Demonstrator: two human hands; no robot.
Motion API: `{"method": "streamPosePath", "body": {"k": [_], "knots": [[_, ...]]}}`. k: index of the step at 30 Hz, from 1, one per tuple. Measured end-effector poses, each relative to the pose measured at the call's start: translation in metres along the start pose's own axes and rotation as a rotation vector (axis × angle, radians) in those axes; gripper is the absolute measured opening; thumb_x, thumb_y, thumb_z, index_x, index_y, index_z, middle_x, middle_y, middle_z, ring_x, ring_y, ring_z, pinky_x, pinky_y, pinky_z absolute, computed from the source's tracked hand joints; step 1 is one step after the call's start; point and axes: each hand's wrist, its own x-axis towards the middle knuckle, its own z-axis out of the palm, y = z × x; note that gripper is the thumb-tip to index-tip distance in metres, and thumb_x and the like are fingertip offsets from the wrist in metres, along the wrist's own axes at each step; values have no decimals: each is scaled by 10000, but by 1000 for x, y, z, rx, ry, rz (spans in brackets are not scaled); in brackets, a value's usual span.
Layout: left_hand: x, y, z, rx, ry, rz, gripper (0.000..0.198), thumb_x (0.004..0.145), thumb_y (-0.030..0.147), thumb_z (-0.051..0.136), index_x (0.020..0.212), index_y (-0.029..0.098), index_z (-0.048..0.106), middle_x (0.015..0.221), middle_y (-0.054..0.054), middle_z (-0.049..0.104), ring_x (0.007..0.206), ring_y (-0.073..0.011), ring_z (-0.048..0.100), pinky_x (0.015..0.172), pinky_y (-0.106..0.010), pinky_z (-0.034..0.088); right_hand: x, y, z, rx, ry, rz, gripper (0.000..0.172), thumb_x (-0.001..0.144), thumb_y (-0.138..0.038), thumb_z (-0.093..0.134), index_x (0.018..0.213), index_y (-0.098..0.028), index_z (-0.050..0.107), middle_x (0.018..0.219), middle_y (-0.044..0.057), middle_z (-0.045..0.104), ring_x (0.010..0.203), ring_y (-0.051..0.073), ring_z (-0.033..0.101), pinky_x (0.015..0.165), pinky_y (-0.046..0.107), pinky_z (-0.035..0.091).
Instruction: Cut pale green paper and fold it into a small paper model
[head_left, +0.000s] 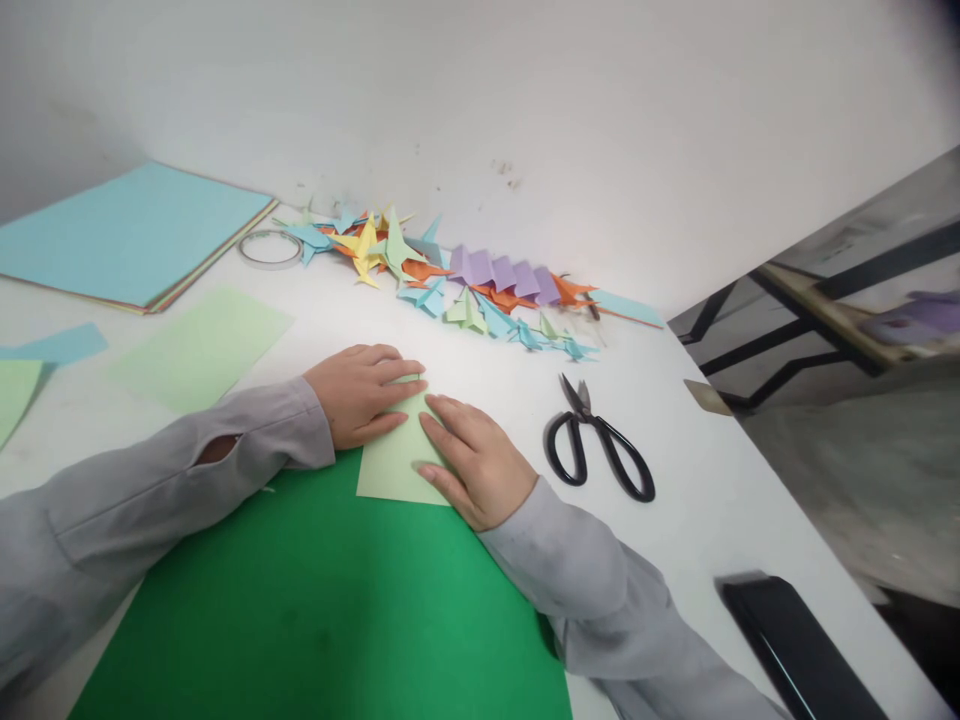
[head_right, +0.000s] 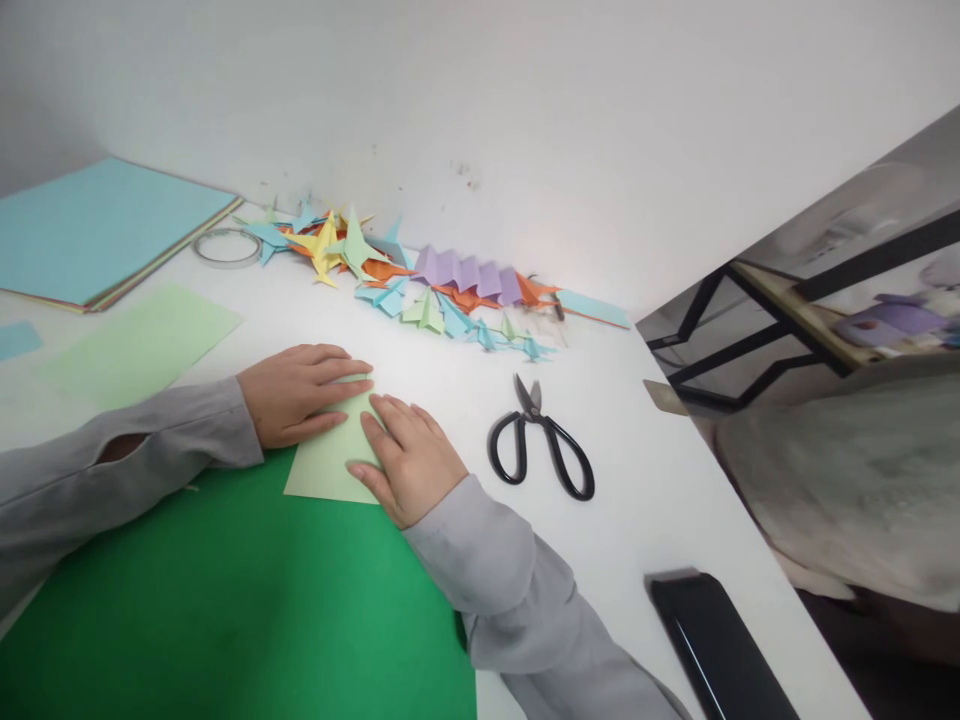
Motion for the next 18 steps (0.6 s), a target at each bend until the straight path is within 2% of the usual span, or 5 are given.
{"method": "streamPosePath", "body": {"k": [9, 12, 15, 18], "knots": [[2, 0, 0, 1, -17, -14, 457, 863, 390, 348, 1236, 166, 489, 1316, -112, 462, 1101, -303, 414, 884, -470, 376, 2, -2, -1, -1, 7, -4, 494, 891, -406, 347, 1144, -24, 532, 1230, 241, 508, 1158, 330, 454, 885, 523, 439], [1, 1, -1, 18, -27, -29, 464, 864, 406, 345, 1245, 179, 484, 1324, -145, 436, 1113, -317, 417, 881, -481, 373, 1, -2, -1, -4, 11, -7, 495, 891, -403, 353, 1141, -16, 534, 1223, 244, 512, 1152, 333, 460, 883, 520, 441], [0, 1, 0, 27, 2, -49, 459, 860, 412, 356, 1231, 185, 501, 1347, -191, 372, 1128, -331, 416, 871, -487, 372, 1, -2, -1, -7, 16, -10, 498, 892, -405, 347, 1145, -17, 532, 1227, 243, 512, 1153, 331, 460, 883, 519, 441], [0, 1, 0, -3, 29, -26, 452, 860, 401, 360, 1222, 171, 505, 1311, -171, 420, 1111, -309, 425, 872, -470, 373, 1, -1, -1, -2, 14, -10, 505, 893, -411, 342, 1147, -18, 530, 1228, 244, 510, 1158, 329, 456, 881, 525, 441]]}}
